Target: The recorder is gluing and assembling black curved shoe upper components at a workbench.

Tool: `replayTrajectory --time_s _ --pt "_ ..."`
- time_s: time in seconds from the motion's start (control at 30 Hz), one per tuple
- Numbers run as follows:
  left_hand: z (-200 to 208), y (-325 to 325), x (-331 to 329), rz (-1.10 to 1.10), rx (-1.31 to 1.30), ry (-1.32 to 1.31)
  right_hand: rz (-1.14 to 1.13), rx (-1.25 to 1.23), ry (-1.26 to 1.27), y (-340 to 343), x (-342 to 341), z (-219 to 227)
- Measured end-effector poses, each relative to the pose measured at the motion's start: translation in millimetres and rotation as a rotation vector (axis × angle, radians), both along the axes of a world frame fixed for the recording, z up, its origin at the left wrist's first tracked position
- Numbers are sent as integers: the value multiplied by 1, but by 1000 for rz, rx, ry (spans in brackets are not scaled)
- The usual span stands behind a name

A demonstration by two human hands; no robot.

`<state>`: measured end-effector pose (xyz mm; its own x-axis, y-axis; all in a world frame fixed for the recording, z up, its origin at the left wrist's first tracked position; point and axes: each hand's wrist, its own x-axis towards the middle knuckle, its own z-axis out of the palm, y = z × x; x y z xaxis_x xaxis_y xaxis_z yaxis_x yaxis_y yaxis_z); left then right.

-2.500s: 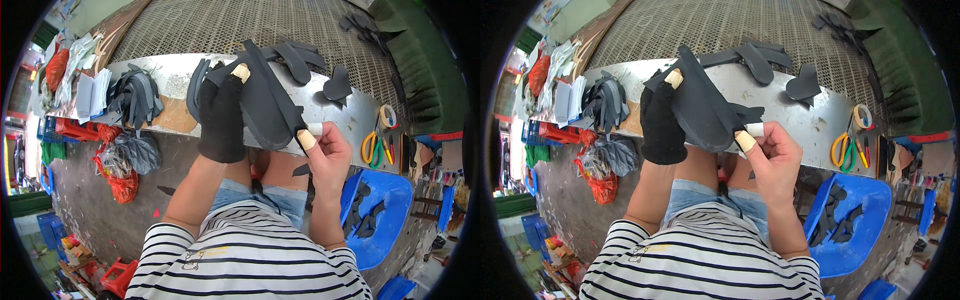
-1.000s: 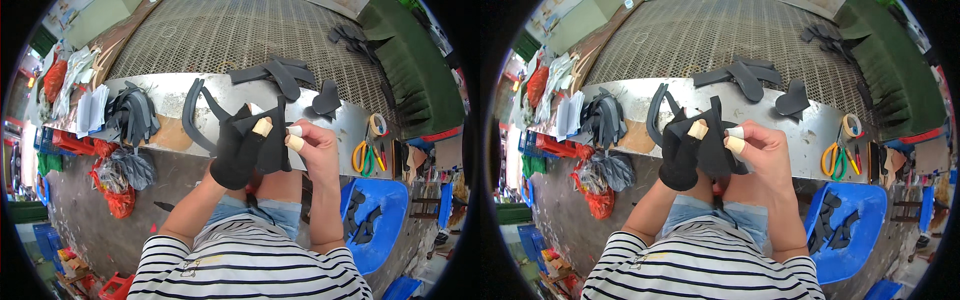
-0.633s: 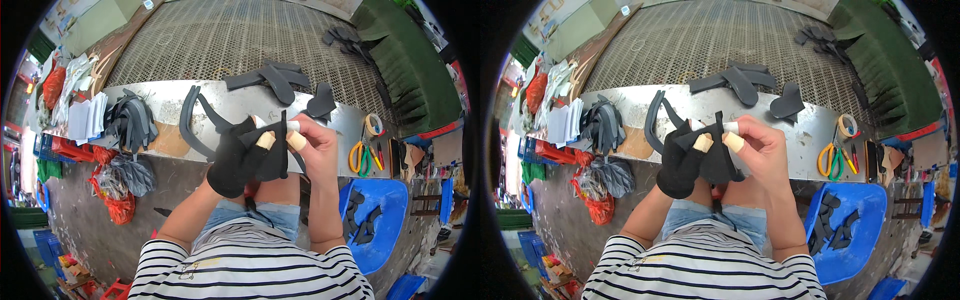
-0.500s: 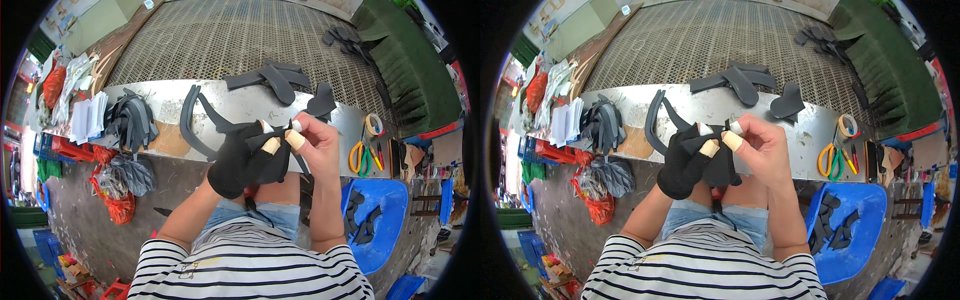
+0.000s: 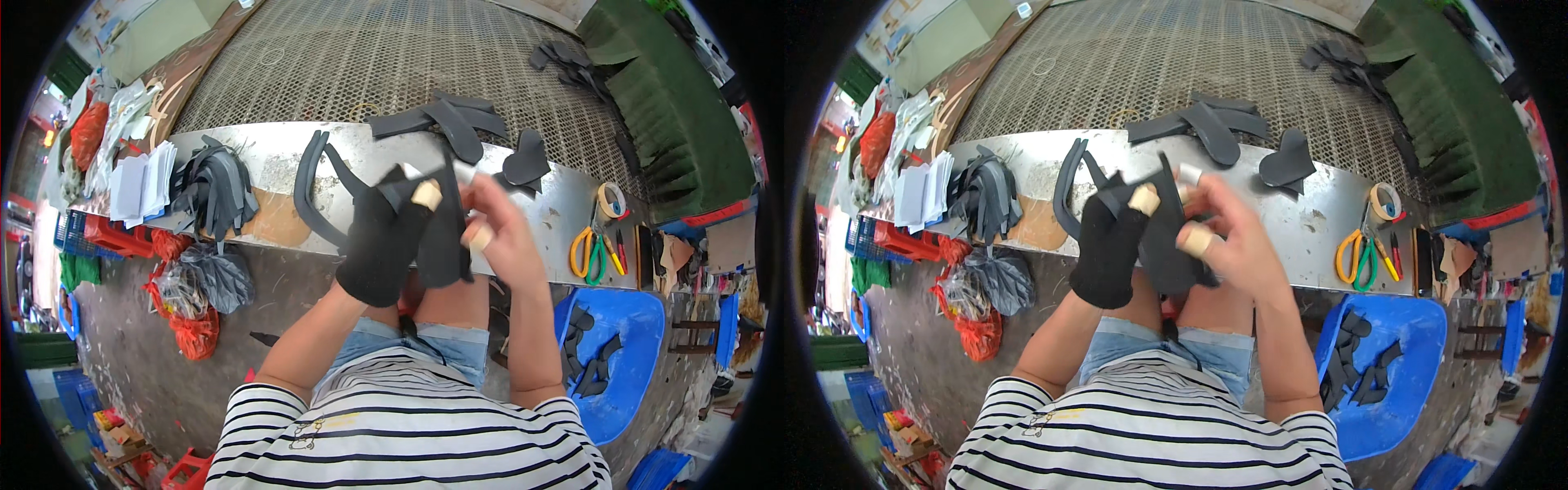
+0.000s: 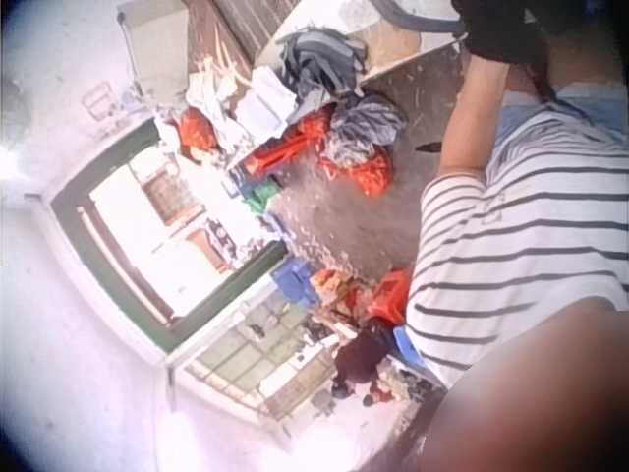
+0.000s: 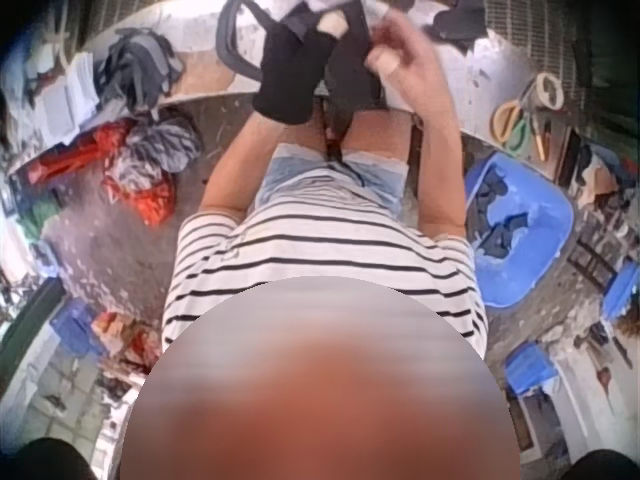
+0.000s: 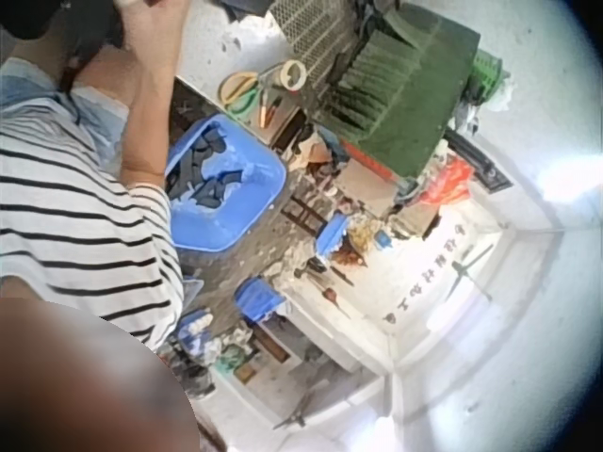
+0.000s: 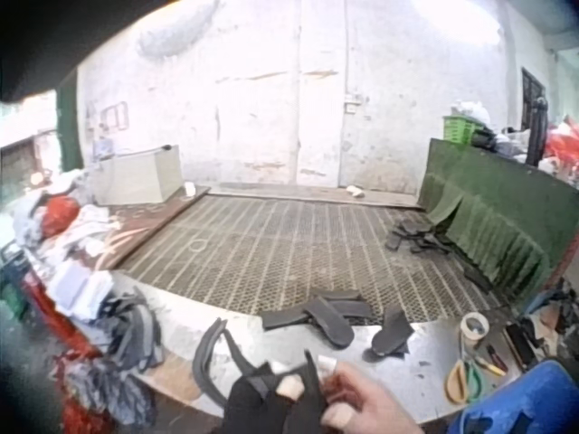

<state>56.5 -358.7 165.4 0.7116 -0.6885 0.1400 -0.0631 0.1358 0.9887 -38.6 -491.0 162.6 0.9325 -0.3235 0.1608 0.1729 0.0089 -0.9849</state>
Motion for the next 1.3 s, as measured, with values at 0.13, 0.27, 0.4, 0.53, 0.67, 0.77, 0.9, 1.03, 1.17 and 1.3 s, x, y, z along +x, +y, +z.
replayTrajectory --time_s 0.13,0.27,0.4,0.53,0.67,0.77,0.9,1.03,1.17,1.3 --pt "2 0 21 -11 111 148 -77 -168 125 6 -17 -16" --pt "7 47 73 -414 452 -317 -32 -167 219 -41 -30 11" --pt "53 28 29 -243 140 -1059 235 43 340 -39 -26 9" --pt "34 27 35 -502 200 -855 283 -307 348 -65 -23 23" --pt "18 28 35 -407 259 -265 -407 -423 35 -63 -29 58" --pt "8 28 33 -312 245 95 56 -277 -147 -46 -60 36" --pt "7 21 27 -392 93 128 256 128 66 -28 -43 -39" --pt "4 24 26 -445 87 5 70 735 -242 -9 -13 -35" --pt "-1 28 33 -499 63 -227 63 618 -74 -26 -9 -48" --pt "3 27 26 -588 34 -188 112 850 63 -24 -7 -58"
